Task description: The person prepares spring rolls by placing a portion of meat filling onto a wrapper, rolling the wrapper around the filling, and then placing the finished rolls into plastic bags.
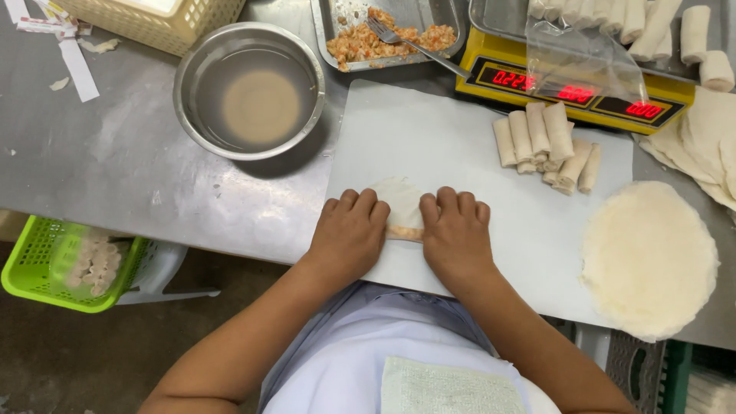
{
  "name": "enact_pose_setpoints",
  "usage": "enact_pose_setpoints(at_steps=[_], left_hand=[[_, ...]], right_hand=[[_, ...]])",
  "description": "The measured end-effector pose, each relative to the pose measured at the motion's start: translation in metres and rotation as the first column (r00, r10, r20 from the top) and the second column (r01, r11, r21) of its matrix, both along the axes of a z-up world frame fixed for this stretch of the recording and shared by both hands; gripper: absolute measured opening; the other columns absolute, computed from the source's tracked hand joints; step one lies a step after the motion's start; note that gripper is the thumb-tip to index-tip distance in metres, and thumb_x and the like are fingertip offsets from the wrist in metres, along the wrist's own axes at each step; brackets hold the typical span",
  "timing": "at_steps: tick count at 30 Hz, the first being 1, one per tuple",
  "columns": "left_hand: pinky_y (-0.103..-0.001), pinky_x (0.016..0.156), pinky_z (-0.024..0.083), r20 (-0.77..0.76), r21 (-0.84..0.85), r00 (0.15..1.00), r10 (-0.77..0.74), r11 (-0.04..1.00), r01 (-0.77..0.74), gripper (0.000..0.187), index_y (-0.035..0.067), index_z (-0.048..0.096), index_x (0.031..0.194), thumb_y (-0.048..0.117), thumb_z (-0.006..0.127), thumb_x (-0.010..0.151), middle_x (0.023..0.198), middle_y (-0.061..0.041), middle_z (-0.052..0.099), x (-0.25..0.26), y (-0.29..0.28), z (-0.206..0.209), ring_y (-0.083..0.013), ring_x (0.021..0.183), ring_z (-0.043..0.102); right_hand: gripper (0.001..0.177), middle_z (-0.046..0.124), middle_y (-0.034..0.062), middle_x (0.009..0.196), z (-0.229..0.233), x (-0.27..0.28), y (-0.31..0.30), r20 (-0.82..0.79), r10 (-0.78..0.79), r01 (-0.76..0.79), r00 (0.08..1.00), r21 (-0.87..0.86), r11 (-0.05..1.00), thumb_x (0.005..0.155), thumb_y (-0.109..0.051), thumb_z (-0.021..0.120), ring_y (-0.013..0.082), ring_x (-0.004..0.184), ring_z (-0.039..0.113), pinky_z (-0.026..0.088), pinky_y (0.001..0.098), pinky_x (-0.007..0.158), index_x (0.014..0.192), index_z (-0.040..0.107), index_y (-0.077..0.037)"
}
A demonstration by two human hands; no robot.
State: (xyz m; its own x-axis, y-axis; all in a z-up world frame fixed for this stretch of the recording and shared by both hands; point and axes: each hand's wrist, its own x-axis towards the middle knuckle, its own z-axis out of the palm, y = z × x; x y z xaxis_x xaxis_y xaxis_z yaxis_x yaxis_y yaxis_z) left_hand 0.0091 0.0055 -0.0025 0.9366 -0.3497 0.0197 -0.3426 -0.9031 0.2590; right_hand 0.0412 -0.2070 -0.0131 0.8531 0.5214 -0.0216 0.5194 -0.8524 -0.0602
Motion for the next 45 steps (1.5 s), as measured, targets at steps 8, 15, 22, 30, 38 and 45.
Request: enact_pose_setpoints(at_steps=[8, 15, 22, 30, 38, 45], left_hand=[[-0.032, 0.067, 0.058, 0.073, -0.256, 0.984, 0.164, 0.957, -0.14, 0.02, 0.007, 0.072, 0.101, 0.018, 0.056, 0.104, 0.082, -0.01, 0.066, -0.053, 0.006, 0.01, -0.0264, 0.079, 0.071], [-0.044, 0.095, 0.058, -0.126, -0.711, 0.966, 0.228, 0.658, -0.248, 0.019, 0.002, 0.07, 0.115, 0.005, 0.059, 0.101, 0.113, -0.019, 0.073, -0.033, -0.008, 0.017, -0.035, 0.111, 0.071], [-0.041, 0.099, 0.058, 0.173, -0.542, 0.978, 0.113, 0.84, -0.002, 0.019, 0.004, 0.069, 0.114, 0.001, 0.06, 0.098, 0.116, -0.012, 0.071, -0.036, -0.011, -0.012, -0.0328, 0.125, 0.064], [-0.033, 0.103, 0.056, 0.377, -0.195, 0.924, -0.061, 0.97, 0.144, 0.018, 0.0, 0.067, 0.114, 0.005, 0.055, 0.102, 0.122, -0.017, 0.068, -0.028, -0.011, 0.009, -0.0277, 0.122, 0.067], [-0.036, 0.104, 0.055, 0.265, -0.004, 0.896, -0.357, 0.928, 0.372, 0.022, 0.002, 0.065, 0.121, 0.007, 0.051, 0.105, 0.12, -0.016, 0.066, -0.004, 0.003, -0.004, -0.0283, 0.119, 0.067], [-0.036, 0.097, 0.057, 0.187, -0.035, 0.888, -0.42, 0.9, 0.434, 0.03, 0.006, 0.053, 0.136, 0.012, 0.043, 0.109, 0.129, -0.017, 0.061, 0.01, 0.013, 0.005, -0.0297, 0.116, 0.068]], right_hand=[[0.038, 0.063, 0.0283, 0.122, 0.009, -0.03, 0.009, 0.247, 0.361, -0.409, 0.899, 0.185, 0.894, 0.104, -0.003, 0.04, 0.0392, 0.116, 0.063, 0.047, 0.0441, 0.105, 0.136, 0.058, 0.005], [0.037, 0.066, 0.0254, 0.119, 0.017, -0.037, 0.012, 0.279, 0.331, -0.402, 0.901, 0.256, 0.879, 0.102, 0.002, 0.042, 0.0343, 0.12, 0.064, 0.047, 0.043, 0.111, 0.134, 0.061, 0.007], [0.052, 0.05, 0.0269, 0.133, 0.047, -0.056, -0.005, -0.166, -0.086, 0.14, 0.982, 0.348, 0.927, 0.096, -0.015, 0.048, 0.0442, 0.124, 0.045, 0.032, 0.0546, 0.109, 0.143, 0.05, 0.006], [0.048, 0.066, 0.009, 0.08, -0.001, -0.045, -0.029, 0.127, 0.214, -0.21, 0.968, -0.046, 0.977, 0.093, -0.01, 0.047, 0.0255, 0.064, 0.068, 0.048, 0.0419, 0.059, 0.14, 0.055, -0.003], [0.03, 0.068, 0.0205, 0.119, 0.017, -0.043, -0.014, 0.377, 0.292, -0.407, 0.879, 0.273, 0.872, 0.101, -0.002, 0.054, 0.0339, 0.12, 0.066, 0.052, 0.0448, 0.107, 0.127, 0.067, 0.002], [0.02, 0.071, 0.0151, 0.105, 0.01, -0.017, -0.013, 0.273, 0.262, -0.362, 0.926, 0.437, 0.824, 0.097, -0.002, 0.062, 0.0305, 0.11, 0.069, 0.055, 0.0424, 0.103, 0.115, 0.069, 0.0]])
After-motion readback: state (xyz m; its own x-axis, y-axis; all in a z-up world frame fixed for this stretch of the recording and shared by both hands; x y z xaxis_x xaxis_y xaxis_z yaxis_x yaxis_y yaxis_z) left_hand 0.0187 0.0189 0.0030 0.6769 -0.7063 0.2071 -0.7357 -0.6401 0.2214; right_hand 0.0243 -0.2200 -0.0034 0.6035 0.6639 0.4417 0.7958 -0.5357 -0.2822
